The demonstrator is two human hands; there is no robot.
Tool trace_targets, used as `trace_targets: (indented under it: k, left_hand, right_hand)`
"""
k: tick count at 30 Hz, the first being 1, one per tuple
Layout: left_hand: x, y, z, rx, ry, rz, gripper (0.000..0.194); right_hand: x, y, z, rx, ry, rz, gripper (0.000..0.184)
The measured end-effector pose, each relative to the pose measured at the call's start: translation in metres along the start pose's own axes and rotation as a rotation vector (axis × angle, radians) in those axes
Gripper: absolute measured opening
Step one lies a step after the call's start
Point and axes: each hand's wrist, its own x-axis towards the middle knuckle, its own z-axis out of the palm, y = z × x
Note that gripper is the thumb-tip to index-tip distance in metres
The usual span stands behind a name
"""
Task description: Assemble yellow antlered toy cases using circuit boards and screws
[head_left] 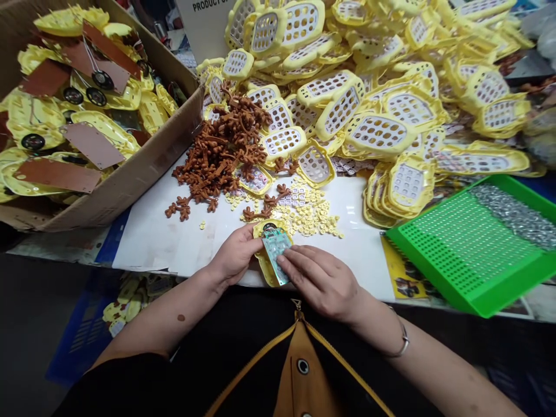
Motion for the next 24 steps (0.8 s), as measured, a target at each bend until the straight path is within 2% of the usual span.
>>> trace_targets:
  k: [5,12,24]
  left_hand:
    - [-0.0003,0.0011,0.0001,-0.005,0.02,0.026,0.028]
    - [-0.0008,0.0024,-0.0008,-0.019,0.023,0.004,0.035]
    - [0.0007,0.0026,-0.0007,-0.022,0.025,-0.031,0.035]
  right_hand:
    - [-0.0015,-0.0028,0.0031,-0.006,-0.003,0.019,0.03]
    - [0.0051,-0.0028,0.0013,-0.049,0.062,-0.012,0.021]
    - [0.0045,-0.001,0.003,-0.104,0.077,-0.034,0.021]
